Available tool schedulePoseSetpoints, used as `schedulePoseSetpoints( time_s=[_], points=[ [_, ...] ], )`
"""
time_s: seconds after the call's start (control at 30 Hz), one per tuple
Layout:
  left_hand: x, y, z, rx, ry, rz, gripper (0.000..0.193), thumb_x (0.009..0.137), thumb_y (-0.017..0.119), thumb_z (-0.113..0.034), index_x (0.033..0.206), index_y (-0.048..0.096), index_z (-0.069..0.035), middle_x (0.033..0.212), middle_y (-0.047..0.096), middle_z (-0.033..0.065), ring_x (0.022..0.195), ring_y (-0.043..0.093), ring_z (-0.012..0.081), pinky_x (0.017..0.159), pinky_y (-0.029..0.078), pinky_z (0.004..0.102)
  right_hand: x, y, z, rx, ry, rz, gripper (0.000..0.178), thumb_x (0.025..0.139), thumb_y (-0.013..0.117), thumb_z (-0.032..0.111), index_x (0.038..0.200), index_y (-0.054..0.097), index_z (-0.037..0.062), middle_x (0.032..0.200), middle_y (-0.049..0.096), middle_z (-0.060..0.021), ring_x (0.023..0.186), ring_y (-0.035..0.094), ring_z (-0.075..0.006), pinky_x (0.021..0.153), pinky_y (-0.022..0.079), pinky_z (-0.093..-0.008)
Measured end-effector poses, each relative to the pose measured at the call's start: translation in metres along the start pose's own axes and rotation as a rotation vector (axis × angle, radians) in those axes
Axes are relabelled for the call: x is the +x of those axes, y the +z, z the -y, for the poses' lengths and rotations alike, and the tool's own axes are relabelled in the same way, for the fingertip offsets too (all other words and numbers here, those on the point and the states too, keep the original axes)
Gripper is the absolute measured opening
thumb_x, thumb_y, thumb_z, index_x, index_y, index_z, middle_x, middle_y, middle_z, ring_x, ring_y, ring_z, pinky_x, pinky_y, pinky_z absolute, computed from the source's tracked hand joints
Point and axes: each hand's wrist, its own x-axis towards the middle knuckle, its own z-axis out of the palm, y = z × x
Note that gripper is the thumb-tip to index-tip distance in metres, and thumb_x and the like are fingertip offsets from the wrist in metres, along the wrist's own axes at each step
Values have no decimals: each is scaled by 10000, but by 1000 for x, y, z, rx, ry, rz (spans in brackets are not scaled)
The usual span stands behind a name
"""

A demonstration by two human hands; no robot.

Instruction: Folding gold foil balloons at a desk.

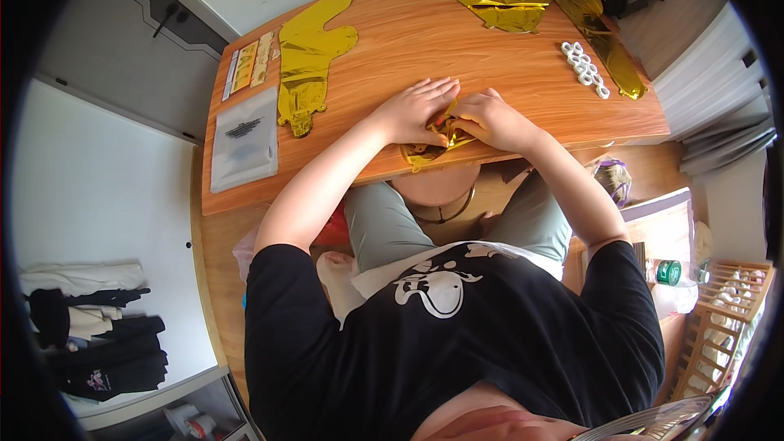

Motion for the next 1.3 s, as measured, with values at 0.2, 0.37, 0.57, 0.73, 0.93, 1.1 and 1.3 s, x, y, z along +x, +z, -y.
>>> schedulePoseSetpoints(
  time_s=[0.2, 0.37, 0.57, 0.73, 0.93, 1.1, 1.3],
  points=[
    [-2, 2, 9, -576, -13, -139, 1187, 848, 373, -905, 1627, 215, -24, 1650, 306, 224, 1544, 278, 330, 1267, 182, 448, 10, 3, -1, 36, 5, -11, 321, 1008, 603, 213, 1316, 583, 126, 1057, 714, -155, 1090, 646, -325, 984, 403, -441],
    [-6, 4, 9, -1041, -95, -236, 913, 1030, 239, -718, 1629, 221, -30, 1642, 328, 219, 1527, 323, 305, 1251, 221, 424, 24, -4, 5, 51, 80, 131, 435, 1010, 603, 219, 1398, 435, 116, 1077, 722, -172, 1065, 675, -351, 998, 416, -475],
    [-1, 4, 8, -783, -137, -190, 672, 1030, 564, -103, 1621, 250, -40, 1605, 415, 157, 1456, 438, 258, 1213, 317, 374, 46, -7, 10, -7, 236, 287, 487, 986, 650, 227, 1363, 380, 82, 1079, 719, -184, 1062, 682, -382, 986, 449, -512],
    [-2, -6, 9, -637, -206, -48, 801, 949, 661, -51, 1627, 236, -89, 1600, 403, 164, 1425, 472, 267, 1244, 285, 426, 47, -3, 12, -83, 192, 273, 440, 984, 656, 219, 1312, 398, 80, 1034, 718, -182, 1020, 688, -395, 947, 462, -520],
    [-7, -13, -4, -277, -240, -13, 733, 997, 629, -156, 1623, 251, -120, 1652, 321, 157, 1523, 325, 304, 1285, 135, 508, 37, 0, 12, -125, 187, 242, 425, 979, 656, 218, 1296, 410, 77, 986, 725, -184, 965, 690, -418, 930, 482, -506],
    [-12, 3, 4, -230, -193, -25, 688, 1026, 598, -270, 1616, 272, -135, 1630, 356, 179, 1514, 329, 352, 1256, 204, 543, 23, 8, 13, 12, 94, -21, 360, 974, 644, 164, 1297, 522, 63, 1118, 681, -194, 1025, 666, -385, 888, 524, -487],
    [-13, 4, 4, -48, -108, 38, 572, 1061, 531, -237, 1593, 344, -138, 1651, 333, 142, 1534, 291, 348, 1247, 229, 532, -15, 24, 32, 44, 48, -425, 233, 917, 626, 26, 1147, 661, 38, 1094, 660, -156, 1017, 644, -369, 929, 517, -453]
  ],
)
